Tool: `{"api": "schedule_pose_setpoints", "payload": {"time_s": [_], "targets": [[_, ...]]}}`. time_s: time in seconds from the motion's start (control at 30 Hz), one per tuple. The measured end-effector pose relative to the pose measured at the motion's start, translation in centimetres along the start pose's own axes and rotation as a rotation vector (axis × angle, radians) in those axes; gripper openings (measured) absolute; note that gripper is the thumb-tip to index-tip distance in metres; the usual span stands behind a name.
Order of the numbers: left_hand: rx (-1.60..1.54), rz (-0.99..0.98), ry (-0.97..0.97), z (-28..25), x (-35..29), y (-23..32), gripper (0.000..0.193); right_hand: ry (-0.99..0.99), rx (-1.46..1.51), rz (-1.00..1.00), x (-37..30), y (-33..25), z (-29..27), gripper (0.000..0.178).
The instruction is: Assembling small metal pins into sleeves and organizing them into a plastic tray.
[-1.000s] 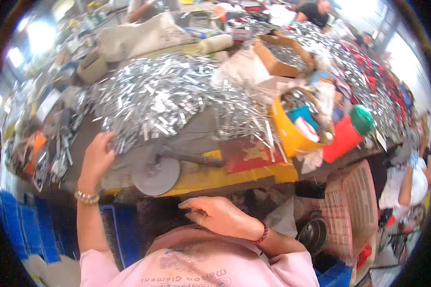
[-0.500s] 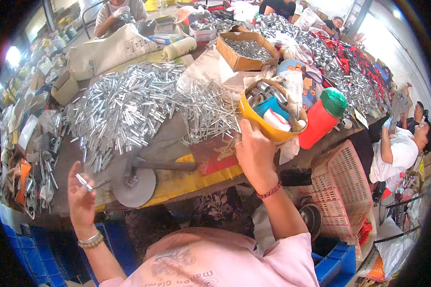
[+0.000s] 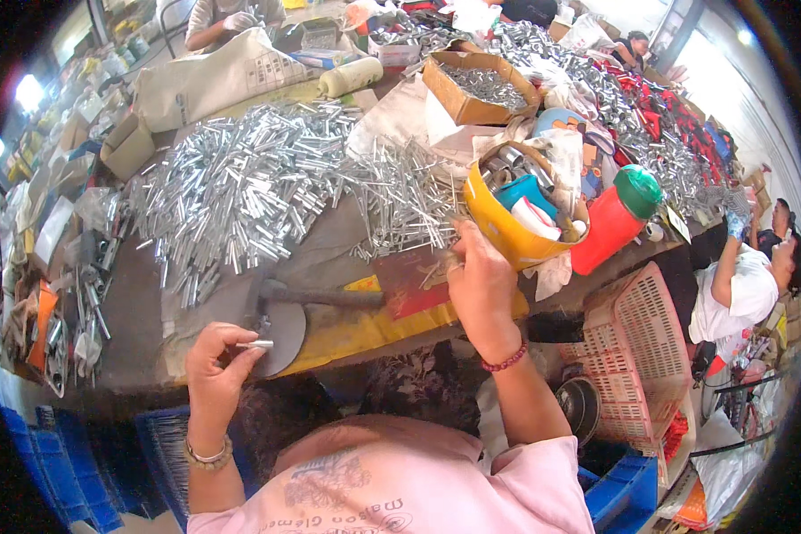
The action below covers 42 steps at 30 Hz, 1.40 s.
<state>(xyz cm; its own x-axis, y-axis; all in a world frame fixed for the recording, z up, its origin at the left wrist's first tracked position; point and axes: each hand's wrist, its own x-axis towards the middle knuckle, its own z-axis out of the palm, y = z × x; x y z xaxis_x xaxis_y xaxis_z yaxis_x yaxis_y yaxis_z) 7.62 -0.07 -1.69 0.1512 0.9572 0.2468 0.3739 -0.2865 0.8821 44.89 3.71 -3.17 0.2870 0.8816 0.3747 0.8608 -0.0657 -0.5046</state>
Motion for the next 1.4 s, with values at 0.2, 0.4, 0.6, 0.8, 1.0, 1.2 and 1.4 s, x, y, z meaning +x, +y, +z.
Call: {"api": "schedule_pose_setpoints", "payload": {"time_s": [0.2,0.4,0.6,0.8,1.0,1.2,1.4], "targets": [[0.214,-0.001,0.104,-1.3,-1.0,-1.0,0.018,-0.083,0.373,-0.054,-0.8,-4.2,-1.0,0.026],[0.367,0.091,0.065,-1.1,-0.6,-0.3,0.020,-0.284,0.371,-0.617,-4.4,-11.4,1.1,0.014],[0.362,0.111,0.064,-1.7,-1.1,-0.5,0.020,-0.329,0.317,-0.749,-5.4,-13.2,3.9,0.004],[0.373,0.134,0.056,-1.7,-1.3,-0.8,0.019,-0.341,0.267,-0.787,-5.4,-13.9,4.3,0.005],[0.322,0.109,0.063,-1.5,-1.3,-1.3,0.021,-0.350,0.282,-0.802,-5.1,-14.1,4.4,0.004],[0.290,0.111,0.060,-1.4,-1.2,-1.8,0.022,-0.389,0.292,-0.814,-4.8,-14.1,5.0,0.007],[0.283,0.099,0.011,-1.6,-1.1,-1.3,0.023,-0.457,0.288,-0.818,-4.9,-14.8,5.0,0.009]]}}
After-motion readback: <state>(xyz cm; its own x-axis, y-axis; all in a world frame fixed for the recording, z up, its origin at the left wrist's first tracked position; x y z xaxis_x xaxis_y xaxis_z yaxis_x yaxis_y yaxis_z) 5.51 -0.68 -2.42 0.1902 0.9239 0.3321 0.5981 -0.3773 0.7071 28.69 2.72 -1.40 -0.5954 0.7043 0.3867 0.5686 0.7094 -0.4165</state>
